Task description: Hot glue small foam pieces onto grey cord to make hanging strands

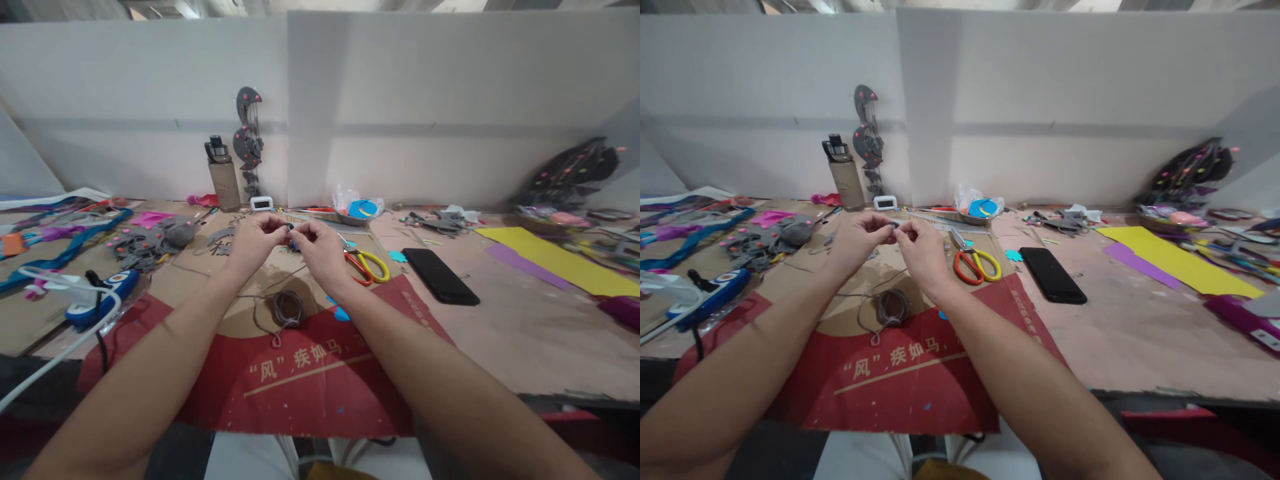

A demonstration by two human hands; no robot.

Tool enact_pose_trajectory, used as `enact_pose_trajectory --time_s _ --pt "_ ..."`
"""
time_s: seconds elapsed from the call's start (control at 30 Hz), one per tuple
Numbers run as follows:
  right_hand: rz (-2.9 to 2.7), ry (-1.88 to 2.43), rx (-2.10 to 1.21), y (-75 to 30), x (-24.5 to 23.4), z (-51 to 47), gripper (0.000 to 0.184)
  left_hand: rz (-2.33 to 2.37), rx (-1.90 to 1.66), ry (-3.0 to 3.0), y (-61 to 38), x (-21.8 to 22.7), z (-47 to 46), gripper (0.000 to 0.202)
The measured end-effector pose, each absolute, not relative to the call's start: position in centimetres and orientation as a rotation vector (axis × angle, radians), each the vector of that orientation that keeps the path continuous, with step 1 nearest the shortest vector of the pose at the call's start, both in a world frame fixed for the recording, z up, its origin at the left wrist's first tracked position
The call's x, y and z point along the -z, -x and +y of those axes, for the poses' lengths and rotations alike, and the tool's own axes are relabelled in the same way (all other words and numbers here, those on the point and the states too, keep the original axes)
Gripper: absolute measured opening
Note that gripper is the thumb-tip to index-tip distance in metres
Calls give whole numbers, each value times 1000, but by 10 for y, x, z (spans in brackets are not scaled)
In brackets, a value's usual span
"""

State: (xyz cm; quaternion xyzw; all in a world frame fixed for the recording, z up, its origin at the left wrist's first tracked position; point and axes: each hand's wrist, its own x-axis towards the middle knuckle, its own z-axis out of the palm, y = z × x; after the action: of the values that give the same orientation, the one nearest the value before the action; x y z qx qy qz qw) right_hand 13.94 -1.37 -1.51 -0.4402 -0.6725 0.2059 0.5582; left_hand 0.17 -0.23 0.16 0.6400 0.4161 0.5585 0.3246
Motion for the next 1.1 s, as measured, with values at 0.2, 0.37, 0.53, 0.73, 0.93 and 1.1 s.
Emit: enact_pose_trajectory --time_s 0.2,0.37,0.53,0.73,0.93,1.1 --pt "-1702 1011 -326 -139 12 -20 16 1158 -1470 -1758 1 1 1 16" --pt "-1726 971 -284 -139 13 -21 16 1124 -1502 -1729 1 -1 0 14" --pt "-1726 981 -300 -138 13 -21 16 1112 -1497 -1677 -1 0 1 13" --pt "-1675 1027 -289 -142 14 -17 14 1086 -1460 -1651 0 1 4 18" --pt "-1691 1035 -127 -150 8 -13 10 1124 -1365 -1841 2 2 3 20" --pt "-1741 1004 -24 -153 8 -11 9 1225 -1328 -2015 1 3 1 18"
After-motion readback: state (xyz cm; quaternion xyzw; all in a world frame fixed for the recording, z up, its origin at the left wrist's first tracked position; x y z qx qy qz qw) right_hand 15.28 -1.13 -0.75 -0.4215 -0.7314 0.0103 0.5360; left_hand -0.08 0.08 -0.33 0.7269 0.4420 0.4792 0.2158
